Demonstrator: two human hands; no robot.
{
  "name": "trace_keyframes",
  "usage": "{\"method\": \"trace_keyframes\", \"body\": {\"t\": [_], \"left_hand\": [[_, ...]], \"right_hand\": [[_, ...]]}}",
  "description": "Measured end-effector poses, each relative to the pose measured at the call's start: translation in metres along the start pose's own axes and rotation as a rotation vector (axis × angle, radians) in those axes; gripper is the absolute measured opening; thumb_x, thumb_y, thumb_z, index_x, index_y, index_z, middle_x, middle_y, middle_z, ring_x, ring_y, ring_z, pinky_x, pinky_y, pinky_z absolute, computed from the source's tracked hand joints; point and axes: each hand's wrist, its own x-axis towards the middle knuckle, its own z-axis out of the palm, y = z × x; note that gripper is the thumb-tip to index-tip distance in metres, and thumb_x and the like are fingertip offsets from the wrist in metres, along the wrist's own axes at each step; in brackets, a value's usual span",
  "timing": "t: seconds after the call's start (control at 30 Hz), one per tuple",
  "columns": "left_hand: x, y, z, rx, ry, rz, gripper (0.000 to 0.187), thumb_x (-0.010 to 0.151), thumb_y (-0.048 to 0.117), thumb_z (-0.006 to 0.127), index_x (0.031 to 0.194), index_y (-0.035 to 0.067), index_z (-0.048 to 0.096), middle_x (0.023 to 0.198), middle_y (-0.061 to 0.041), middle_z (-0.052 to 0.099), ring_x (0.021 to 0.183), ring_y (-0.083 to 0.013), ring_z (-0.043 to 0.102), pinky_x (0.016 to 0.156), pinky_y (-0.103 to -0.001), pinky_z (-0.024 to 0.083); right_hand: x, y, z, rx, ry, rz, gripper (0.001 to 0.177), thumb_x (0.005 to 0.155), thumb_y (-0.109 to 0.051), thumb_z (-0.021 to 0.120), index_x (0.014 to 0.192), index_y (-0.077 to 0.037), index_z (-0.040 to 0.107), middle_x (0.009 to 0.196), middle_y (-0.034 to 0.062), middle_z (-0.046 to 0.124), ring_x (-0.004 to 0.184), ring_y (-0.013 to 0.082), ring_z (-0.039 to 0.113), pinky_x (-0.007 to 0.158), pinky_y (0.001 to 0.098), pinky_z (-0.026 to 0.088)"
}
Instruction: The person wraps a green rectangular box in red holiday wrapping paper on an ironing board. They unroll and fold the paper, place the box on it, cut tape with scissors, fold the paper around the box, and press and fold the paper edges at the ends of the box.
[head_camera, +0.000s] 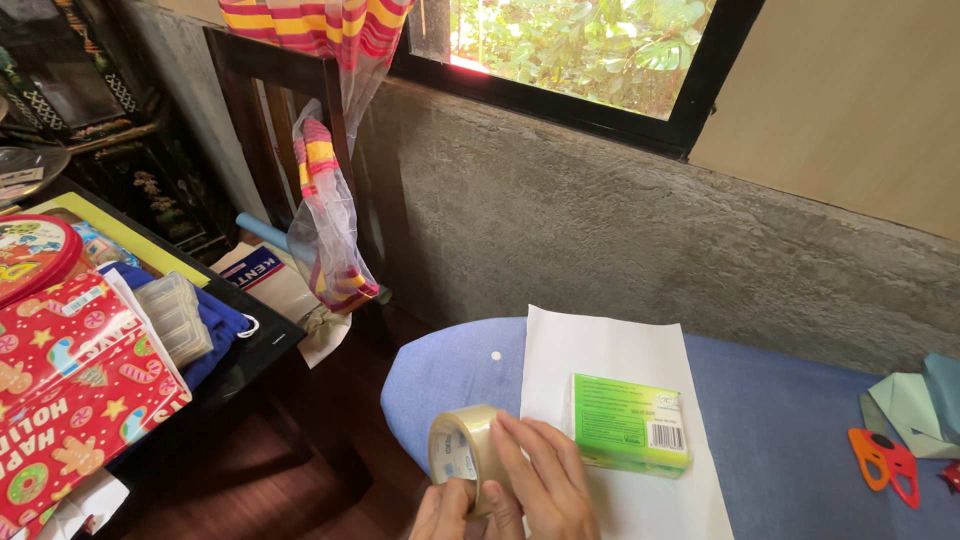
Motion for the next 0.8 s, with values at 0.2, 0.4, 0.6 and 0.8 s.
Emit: {"method": "trace_keyframes", "body": {"t": [0.2,0.4,0.6,0.8], "left_hand": [[0.006,-0.034,-0.001,-0.273,0.019,0.428,0.028,0.080,0.005,0.073,0.103,-0.008,0.063,0.079,-0.020,0.073,0.071,-0.0257,0.076,0.065,-0.035,0.065],[0.017,-0.027,-0.001,-0.228,0.094,0.488,0.030,0.073,0.001,0.073,0.100,-0.009,0.065,0.079,-0.019,0.073,0.070,-0.0271,0.075,0.068,-0.035,0.064],[0.028,0.030,-0.025,-0.125,-0.052,0.244,0.009,0.076,0.003,0.076,0.073,0.002,0.067,0.073,-0.014,0.077,0.064,-0.0221,0.078,0.067,-0.034,0.064],[0.048,0.031,-0.038,-0.166,-0.194,0.417,0.019,0.075,0.006,0.077,0.090,-0.004,0.073,0.077,-0.012,0.078,0.071,-0.0208,0.081,0.076,-0.040,0.063]], "right_hand": [[-0.002,0.000,0.001,-0.144,-0.029,-0.108,0.043,0.082,-0.020,0.074,0.121,-0.004,0.074,0.129,0.0094,0.071,0.123,0.0317,0.061,0.101,0.0415,0.051],[-0.005,-0.003,0.005,-0.063,0.055,-0.102,0.037,0.078,-0.014,0.077,0.114,-0.004,0.075,0.120,0.0082,0.075,0.114,0.0265,0.068,0.098,0.0393,0.056],[0.007,-0.004,-0.005,0.162,0.059,0.009,0.026,0.083,-0.009,0.075,0.108,-0.003,0.078,0.109,0.0116,0.076,0.107,0.0265,0.072,0.091,0.0377,0.060],[0.011,-0.003,-0.009,0.225,0.088,0.012,0.022,0.079,-0.006,0.081,0.101,-0.003,0.079,0.099,0.0095,0.077,0.098,0.0240,0.076,0.087,0.0367,0.060]]}}
